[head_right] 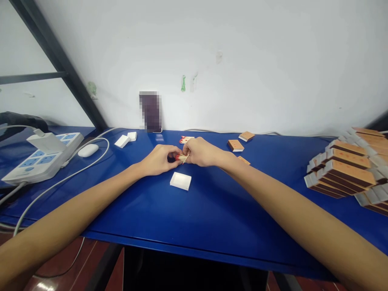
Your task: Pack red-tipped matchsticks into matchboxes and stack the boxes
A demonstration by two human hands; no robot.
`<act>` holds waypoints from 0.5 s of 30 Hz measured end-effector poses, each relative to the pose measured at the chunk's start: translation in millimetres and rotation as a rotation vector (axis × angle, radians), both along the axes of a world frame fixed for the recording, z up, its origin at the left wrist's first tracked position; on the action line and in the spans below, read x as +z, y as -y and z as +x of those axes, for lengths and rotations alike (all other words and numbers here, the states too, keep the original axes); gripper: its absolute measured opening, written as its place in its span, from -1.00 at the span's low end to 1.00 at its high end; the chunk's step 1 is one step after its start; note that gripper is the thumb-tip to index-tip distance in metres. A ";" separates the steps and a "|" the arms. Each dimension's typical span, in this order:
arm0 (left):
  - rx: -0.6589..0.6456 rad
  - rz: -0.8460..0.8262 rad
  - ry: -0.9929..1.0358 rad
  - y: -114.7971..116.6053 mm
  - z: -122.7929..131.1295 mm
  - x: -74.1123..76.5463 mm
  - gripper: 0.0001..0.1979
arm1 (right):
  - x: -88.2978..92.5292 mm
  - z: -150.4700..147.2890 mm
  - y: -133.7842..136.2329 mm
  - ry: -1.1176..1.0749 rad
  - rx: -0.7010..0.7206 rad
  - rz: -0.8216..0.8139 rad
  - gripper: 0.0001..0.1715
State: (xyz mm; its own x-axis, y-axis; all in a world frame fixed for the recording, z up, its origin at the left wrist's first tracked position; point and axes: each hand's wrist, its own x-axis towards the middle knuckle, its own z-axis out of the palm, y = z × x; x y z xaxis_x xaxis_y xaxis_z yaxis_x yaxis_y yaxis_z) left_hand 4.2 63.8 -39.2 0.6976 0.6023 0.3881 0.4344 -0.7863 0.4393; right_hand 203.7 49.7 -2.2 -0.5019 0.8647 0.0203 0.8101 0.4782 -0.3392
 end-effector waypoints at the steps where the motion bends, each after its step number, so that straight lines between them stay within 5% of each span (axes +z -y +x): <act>1: -0.004 -0.009 0.003 1.2 0.3 0.3 -0.86 | 0.1 -0.1 0.1 -0.006 -0.003 -0.004 -0.80; 15: 0.035 0.078 -0.034 -0.4 4.4 -3.4 -0.85 | 3.2 0.2 0.1 -0.031 -0.028 -0.033 -0.85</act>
State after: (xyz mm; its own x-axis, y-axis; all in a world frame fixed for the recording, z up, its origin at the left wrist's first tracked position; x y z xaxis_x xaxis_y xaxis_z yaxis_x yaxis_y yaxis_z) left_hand 8.6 64.2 -42.6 0.6904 0.5950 0.4115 0.4755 -0.8019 0.3618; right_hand 203.9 49.7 1.0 -0.4767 0.8790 0.0066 0.8123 0.4433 -0.3791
